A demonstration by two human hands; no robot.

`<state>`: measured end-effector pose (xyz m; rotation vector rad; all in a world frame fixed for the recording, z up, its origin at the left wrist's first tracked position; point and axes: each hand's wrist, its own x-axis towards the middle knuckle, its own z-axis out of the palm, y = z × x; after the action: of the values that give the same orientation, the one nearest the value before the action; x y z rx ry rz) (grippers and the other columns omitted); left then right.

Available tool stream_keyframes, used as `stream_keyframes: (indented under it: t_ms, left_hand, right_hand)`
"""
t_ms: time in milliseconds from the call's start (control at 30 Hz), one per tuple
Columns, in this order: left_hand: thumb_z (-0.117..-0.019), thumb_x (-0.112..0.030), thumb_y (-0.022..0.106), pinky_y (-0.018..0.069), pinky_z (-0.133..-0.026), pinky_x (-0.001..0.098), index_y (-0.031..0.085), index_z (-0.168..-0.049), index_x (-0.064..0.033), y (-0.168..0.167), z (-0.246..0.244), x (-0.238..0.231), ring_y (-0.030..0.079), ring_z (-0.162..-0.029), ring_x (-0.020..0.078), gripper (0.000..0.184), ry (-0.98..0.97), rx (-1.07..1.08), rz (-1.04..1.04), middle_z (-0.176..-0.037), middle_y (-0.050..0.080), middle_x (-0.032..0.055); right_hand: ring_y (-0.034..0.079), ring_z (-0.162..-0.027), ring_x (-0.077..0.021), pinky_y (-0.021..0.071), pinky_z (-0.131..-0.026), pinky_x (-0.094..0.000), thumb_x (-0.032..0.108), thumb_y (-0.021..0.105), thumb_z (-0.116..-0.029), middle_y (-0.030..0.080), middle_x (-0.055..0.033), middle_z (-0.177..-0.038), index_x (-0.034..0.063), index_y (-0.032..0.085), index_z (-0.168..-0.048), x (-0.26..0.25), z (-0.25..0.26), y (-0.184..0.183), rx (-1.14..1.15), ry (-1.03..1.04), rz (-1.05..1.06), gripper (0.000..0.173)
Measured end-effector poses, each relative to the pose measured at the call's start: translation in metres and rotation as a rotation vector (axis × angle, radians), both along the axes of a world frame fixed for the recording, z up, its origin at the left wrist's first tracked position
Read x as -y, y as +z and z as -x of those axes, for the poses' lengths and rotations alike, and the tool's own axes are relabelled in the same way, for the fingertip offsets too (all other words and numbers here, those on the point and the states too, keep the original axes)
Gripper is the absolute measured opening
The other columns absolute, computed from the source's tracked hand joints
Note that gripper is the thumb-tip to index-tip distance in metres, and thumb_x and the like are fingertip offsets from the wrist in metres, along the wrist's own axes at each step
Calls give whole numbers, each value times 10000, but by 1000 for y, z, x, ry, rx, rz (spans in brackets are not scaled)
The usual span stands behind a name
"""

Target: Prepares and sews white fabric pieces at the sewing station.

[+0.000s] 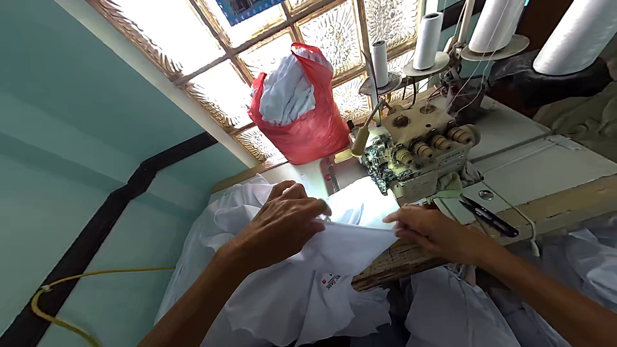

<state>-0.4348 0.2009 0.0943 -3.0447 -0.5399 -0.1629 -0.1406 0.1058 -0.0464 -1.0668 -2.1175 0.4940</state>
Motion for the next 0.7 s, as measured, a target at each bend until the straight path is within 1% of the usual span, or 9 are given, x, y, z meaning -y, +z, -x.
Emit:
stream_keyframes:
  t_ms: [33, 100, 167, 200, 267, 367, 467, 567, 700]
  left_hand:
    - [-954, -230, 588, 432, -981, 536, 747, -944, -127, 0, -1, -2, 646, -862, 201, 190, -13, -37, 18, -805, 681, -16]
    - [-958, -208, 538, 444, -970, 510, 730, -872, -131, 1, -4, -8, 644, -923, 218, 224, -31, -59, 10, -819, 657, -1]
    - [-989, -235, 482, 447, -986, 464, 728, -879, -135, 2, -8, -10, 652, -965, 181, 288, -27, 4, 10, -847, 673, -16]
    - [-999, -240, 470, 441, -1013, 454, 730, -892, -138, 2, -13, -8, 662, -944, 151, 299, -19, 45, 3, -837, 684, -30]
    - [-1011, -224, 468, 429, -1023, 448, 729, -891, -140, 2, -25, 2, 644, -807, 115, 299, -31, 111, -33, -751, 664, -49]
    - [-992, -209, 480, 412, -981, 435, 681, -803, -140, -4, -47, 21, 584, -682, 136, 284, -57, 158, -113, -627, 575, -40]
    - [-963, -229, 541, 406, -989, 459, 651, -742, -135, -14, -66, 29, 592, -670, 180, 264, -51, 173, -149, -590, 548, -18]
    - [-937, -274, 612, 419, -950, 453, 631, -700, -130, -26, -76, 27, 577, -653, 193, 278, -55, 188, -146, -576, 527, -11]
    - [-946, -256, 607, 424, -874, 399, 661, -772, -119, -37, -83, 26, 586, -701, 187, 228, -51, 181, -26, -638, 580, -4]
  right_hand:
    - [711, -929, -336, 550, -905, -479, 47, 575, -991, 733, -181, -982, -34, 700, -1138, 2, 1, -3, 27, -1, -22, 209]
    - [706, -898, -355, 565, -850, -473, -10, 579, -948, 721, -185, -928, -28, 729, -1017, 0, 3, -8, 47, 0, -94, 165]
    - [705, -876, -333, 569, -825, -433, -10, 566, -940, 719, -174, -908, -17, 725, -984, -5, 3, -13, 36, -10, -155, 165]
    - [710, -887, -323, 568, -838, -421, 6, 559, -946, 724, -170, -915, -15, 723, -985, -8, 2, -14, 27, -13, -180, 170]
    - [714, -900, -307, 564, -862, -411, 58, 550, -966, 724, -159, -919, -9, 716, -988, -12, 0, -15, 25, -20, -222, 180]
    - [727, -884, -281, 576, -833, -383, 123, 531, -1006, 737, -141, -908, 9, 721, -982, -12, -1, -17, 36, -50, -267, 223]
    - [717, -823, -266, 576, -776, -360, 142, 527, -1017, 729, -131, -865, 14, 727, -978, -9, -2, -19, 30, -88, -291, 241]
    - [738, -876, -269, 582, -821, -358, 139, 525, -1016, 750, -129, -900, 16, 736, -987, -6, -2, -19, 31, -114, -309, 246]
    - [746, -919, -271, 577, -879, -364, 119, 524, -1007, 764, -126, -934, 15, 745, -1003, -6, -2, -18, 28, -125, -330, 244]
